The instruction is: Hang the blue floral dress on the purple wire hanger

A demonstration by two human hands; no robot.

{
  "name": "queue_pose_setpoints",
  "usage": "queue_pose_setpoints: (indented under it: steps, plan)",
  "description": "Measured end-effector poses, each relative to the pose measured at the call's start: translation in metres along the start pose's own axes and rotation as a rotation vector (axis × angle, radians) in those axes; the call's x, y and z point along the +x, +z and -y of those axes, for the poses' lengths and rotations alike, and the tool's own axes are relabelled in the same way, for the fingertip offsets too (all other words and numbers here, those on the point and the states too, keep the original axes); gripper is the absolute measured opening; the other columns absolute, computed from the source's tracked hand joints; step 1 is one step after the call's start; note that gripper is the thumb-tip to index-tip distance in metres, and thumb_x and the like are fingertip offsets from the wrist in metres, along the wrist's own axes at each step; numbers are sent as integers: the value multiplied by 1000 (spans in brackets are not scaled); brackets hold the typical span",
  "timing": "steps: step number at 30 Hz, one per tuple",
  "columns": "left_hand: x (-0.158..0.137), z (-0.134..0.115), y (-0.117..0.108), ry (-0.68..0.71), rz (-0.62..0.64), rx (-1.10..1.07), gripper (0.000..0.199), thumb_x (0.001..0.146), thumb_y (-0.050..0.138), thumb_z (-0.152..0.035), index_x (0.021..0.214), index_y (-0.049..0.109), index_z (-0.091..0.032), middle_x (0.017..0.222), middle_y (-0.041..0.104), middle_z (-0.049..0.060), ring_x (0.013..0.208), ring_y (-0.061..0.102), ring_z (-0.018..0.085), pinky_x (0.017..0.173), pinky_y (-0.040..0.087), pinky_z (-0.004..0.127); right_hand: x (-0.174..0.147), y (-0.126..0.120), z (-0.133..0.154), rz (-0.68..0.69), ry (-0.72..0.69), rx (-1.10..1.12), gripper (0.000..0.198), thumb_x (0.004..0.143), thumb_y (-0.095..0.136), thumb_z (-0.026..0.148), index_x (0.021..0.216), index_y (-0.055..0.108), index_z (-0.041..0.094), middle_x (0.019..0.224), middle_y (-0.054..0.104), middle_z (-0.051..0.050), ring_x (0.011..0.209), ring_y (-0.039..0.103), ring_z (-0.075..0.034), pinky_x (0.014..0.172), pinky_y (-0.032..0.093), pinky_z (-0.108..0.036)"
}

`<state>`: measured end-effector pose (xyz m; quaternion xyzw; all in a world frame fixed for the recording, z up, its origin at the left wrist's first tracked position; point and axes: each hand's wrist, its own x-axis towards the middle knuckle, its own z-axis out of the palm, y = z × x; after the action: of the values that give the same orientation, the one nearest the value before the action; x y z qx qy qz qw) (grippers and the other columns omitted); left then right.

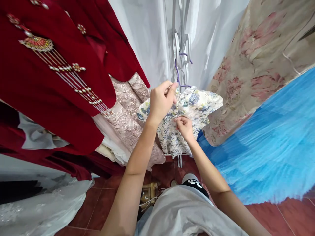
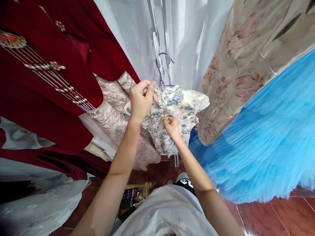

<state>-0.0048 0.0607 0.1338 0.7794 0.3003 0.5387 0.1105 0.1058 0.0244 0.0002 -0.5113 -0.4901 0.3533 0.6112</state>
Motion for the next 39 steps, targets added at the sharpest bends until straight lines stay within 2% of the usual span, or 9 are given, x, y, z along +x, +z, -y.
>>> queue_pose_setpoints:
  steps: [5,9,14,22,27,30,34,36,39]
  plan:
    - [-7,9,-3,-45,114,-52,34,104,49,-41,78,59,-21,56,59,-3,55,60,12,61,47,26,2,-3,29,-46,-193,163,32,91,62,53,87,64,22,49,56,4,39,42,-12,44,34,-26]
    - [-16,18,6,-75,119,-75,32,105,49,-38,79,59,-22,55,58,-4,55,60,12,62,47,25,25,-7,55,-48,-295,145,33,90,67,54,84,57,23,53,57,4,42,44,-11,46,35,-26]
    - [-14,21,6,-43,113,-63,32,105,48,-37,78,57,-21,57,60,-4,56,62,12,62,48,25,29,2,51,-83,-327,68,33,91,64,53,82,56,22,54,53,4,45,44,-11,47,33,-26]
    - [1,21,9,-61,-69,-27,43,107,38,-49,81,60,-22,61,62,0,62,64,13,64,49,27,29,-3,44,-41,-265,-216,30,91,61,37,66,56,21,46,45,5,43,36,-11,49,27,-28]
    - [18,60,-28,-136,-319,-282,38,101,53,-52,76,57,-23,58,56,-2,54,58,12,54,45,26,14,-15,13,14,-157,-375,24,84,61,35,65,54,21,48,50,4,45,41,-12,51,30,-27]
    - [17,100,-71,-281,-482,-555,40,94,67,-46,67,51,-22,52,49,-5,42,44,8,44,35,22,-10,-17,-14,110,-45,-406,24,84,60,38,67,53,21,50,52,3,46,43,-12,50,30,-26]
    - [-16,140,-113,-636,-618,-930,42,94,71,-32,62,45,-19,47,39,-10,35,30,2,38,27,16,-34,-13,-40,255,43,-336,23,87,59,39,74,56,21,52,54,3,47,46,-13,50,32,-26]
    - [-45,146,-110,-814,-741,-1048,46,96,65,-27,60,40,-18,43,31,-12,33,24,1,38,25,13,-40,-10,-47,300,46,-318,21,88,59,39,79,59,20,55,57,2,50,50,-14,52,35,-26]
    - [-97,133,-71,-964,-796,-1060,47,96,62,-27,58,36,-19,40,27,-12,33,28,2,41,29,13,-43,-6,-47,289,37,-295,25,89,62,42,96,63,19,69,66,-1,60,59,-18,60,44,-29]
